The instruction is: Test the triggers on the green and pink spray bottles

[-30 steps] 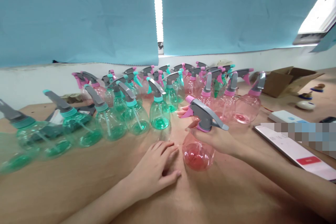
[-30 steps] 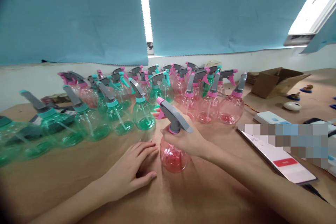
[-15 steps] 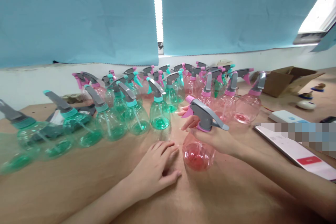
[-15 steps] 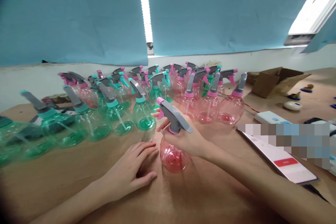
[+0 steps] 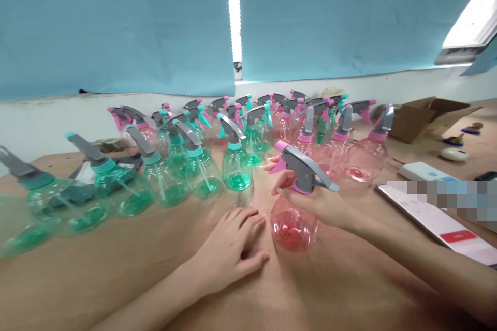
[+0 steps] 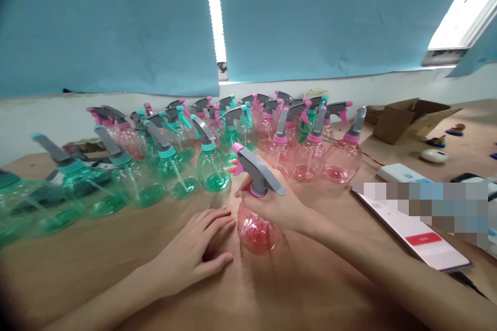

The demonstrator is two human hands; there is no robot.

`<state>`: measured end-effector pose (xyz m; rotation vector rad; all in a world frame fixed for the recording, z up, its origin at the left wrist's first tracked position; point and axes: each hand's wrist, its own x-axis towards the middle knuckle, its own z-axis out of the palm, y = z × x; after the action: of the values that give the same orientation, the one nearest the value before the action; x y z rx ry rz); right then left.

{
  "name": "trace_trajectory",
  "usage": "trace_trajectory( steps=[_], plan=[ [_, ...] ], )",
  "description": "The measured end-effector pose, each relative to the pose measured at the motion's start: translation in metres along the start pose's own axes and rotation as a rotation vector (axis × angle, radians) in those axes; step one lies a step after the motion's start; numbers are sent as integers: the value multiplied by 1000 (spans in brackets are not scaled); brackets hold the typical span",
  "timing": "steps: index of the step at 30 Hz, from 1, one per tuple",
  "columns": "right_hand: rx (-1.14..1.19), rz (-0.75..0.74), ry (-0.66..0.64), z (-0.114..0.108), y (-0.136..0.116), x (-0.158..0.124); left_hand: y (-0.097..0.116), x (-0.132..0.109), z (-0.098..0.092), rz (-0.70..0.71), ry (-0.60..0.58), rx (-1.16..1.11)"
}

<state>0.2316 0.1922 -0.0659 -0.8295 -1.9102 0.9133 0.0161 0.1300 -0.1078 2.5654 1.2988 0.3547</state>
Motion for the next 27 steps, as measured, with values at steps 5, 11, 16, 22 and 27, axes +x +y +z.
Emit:
trace_trajectory(
  steps=[5, 11, 16, 22, 27],
  plan=[
    [18, -38, -17, -1, -1, 0, 1, 1, 0, -7, 10, -3],
    [15, -16, 7, -5, -20, 2, 1, 0, 0, 11, 27, -10],
    [-122, 3, 29, -9, -36, 1, 2, 0, 0, 7, 20, -10],
    [-33, 24, 13, -6, -23, -1, 3, 1, -2, -6, 0, -11],
    [87, -4, 39, -1, -9, 0, 2, 1, -1, -7, -6, -1]
  ],
)
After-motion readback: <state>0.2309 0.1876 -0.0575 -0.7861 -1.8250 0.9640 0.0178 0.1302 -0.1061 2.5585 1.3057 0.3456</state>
